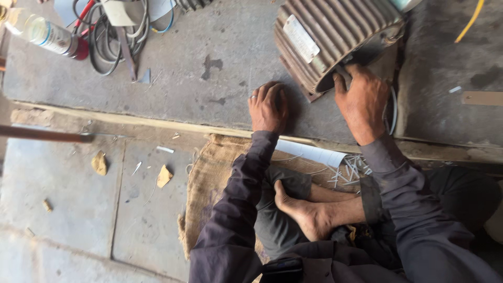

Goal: The person sits on the floor and repeatedly cuts small white plastic sleeves from a roll using scissors, then inserts each sleeve into slots on a motor housing. The person handles the roll, scissors, and motor housing throughout the clip.

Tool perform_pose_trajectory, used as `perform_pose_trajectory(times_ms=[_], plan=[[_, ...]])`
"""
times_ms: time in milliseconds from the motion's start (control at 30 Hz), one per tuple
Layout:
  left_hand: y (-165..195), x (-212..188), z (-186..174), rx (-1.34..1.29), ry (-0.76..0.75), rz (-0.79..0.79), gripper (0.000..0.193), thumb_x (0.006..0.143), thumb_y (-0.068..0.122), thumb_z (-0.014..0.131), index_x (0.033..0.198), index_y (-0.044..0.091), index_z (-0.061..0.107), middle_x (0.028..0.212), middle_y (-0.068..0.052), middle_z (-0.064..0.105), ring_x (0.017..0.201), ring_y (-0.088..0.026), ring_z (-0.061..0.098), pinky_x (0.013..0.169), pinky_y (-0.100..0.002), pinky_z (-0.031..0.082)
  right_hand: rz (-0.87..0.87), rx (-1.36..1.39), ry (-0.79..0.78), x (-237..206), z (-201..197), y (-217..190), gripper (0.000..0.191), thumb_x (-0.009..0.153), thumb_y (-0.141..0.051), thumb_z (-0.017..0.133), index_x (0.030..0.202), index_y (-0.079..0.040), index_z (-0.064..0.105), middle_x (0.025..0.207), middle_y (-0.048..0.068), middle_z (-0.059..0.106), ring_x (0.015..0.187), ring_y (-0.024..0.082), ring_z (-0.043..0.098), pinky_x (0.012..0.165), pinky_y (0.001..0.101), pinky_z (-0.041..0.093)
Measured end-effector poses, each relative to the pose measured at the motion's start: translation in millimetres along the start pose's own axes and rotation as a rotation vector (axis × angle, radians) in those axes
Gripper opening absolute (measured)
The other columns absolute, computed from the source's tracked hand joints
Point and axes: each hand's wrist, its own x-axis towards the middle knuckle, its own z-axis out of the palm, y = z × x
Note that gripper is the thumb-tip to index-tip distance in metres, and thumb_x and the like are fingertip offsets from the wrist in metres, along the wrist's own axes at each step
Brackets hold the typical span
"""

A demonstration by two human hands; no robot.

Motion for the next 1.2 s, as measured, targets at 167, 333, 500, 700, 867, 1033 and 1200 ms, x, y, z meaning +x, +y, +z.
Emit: perform_pose_trajectory(times_ms=[167, 333, 500, 700, 867, 1033, 1200], plan=[[3.0, 4.4, -2.6, 0.005, 0.019, 0.029, 0.017, 0.095, 0.014, 0.065, 0.110, 0.010, 0.073, 0.121, -0.005, 0.070, 0.116, -0.028, 0.061, 0.101, -0.044, 0.043, 0.054, 0.085, 0.043, 2.5, 6.7, 0.9, 0.016, 0.095, -0.015, 0.078, 0.103, -0.001, 0.075, 0.094, 0.020, 0.076, 0.080, 0.037, 0.073, 0.070, 0.0452, 0.055], [4.0, 5.4, -1.7, -0.005, 0.008, 0.026, 0.019, 0.098, 0.016, 0.064, 0.114, 0.009, 0.072, 0.123, -0.007, 0.070, 0.114, -0.027, 0.061, 0.101, -0.042, 0.043, 0.072, 0.145, 0.070, 4.3, 21.6, 5.0, 0.012, 0.096, -0.012, 0.075, 0.102, -0.001, 0.074, 0.093, 0.018, 0.076, 0.079, 0.032, 0.074, 0.071, 0.0419, 0.057], [-0.7, 2.9, 3.6, 0.011, -0.003, 0.014, 0.018, 0.099, 0.017, 0.064, 0.113, 0.009, 0.073, 0.123, -0.006, 0.070, 0.113, -0.027, 0.062, 0.100, -0.042, 0.043, 0.104, 0.163, 0.016, -1.1, 14.9, 7.8, 0.016, 0.095, -0.014, 0.077, 0.103, -0.001, 0.073, 0.090, 0.017, 0.076, 0.070, 0.029, 0.074, 0.066, 0.0396, 0.056], [-1.9, 2.2, 3.1, 0.007, 0.038, 0.029, 0.019, 0.095, 0.016, 0.065, 0.111, 0.011, 0.073, 0.122, -0.005, 0.070, 0.114, -0.028, 0.061, 0.098, -0.042, 0.043, 0.080, 0.089, 0.076, -0.5, 14.0, 5.3, 0.016, 0.095, -0.017, 0.081, 0.105, -0.006, 0.076, 0.085, 0.018, 0.074, 0.072, 0.035, 0.072, 0.067, 0.0445, 0.053], [0.6, -0.2, 1.0, 0.020, 0.027, 0.012, 0.020, 0.095, 0.016, 0.066, 0.114, 0.011, 0.071, 0.123, -0.004, 0.068, 0.115, -0.027, 0.060, 0.100, -0.042, 0.043, 0.118, 0.134, 0.034, 3.5, 19.7, 3.2, 0.017, 0.097, -0.016, 0.081, 0.108, -0.005, 0.076, 0.084, 0.019, 0.074, 0.073, 0.036, 0.071, 0.068, 0.0449, 0.052], [0.1, -0.9, -0.3, 0.004, 0.015, 0.003, 0.019, 0.096, 0.016, 0.066, 0.114, 0.012, 0.071, 0.124, -0.003, 0.068, 0.115, -0.027, 0.060, 0.099, -0.041, 0.043, 0.051, 0.276, 0.095, -9.6, 15.2, 5.1, 0.021, 0.098, -0.012, 0.080, 0.114, 0.000, 0.074, 0.097, 0.018, 0.076, 0.079, 0.028, 0.074, 0.073, 0.0394, 0.055], [0.3, 0.8, 1.2, 0.013, 0.006, 0.009, 0.019, 0.096, 0.016, 0.066, 0.115, 0.012, 0.071, 0.125, -0.003, 0.068, 0.116, -0.026, 0.060, 0.100, -0.041, 0.043, 0.135, 0.215, 0.138, -10.5, 24.4, 6.6, 0.013, 0.100, -0.011, 0.082, 0.107, 0.000, 0.077, 0.092, 0.017, 0.075, 0.074, 0.028, 0.071, 0.069, 0.0417, 0.051]])
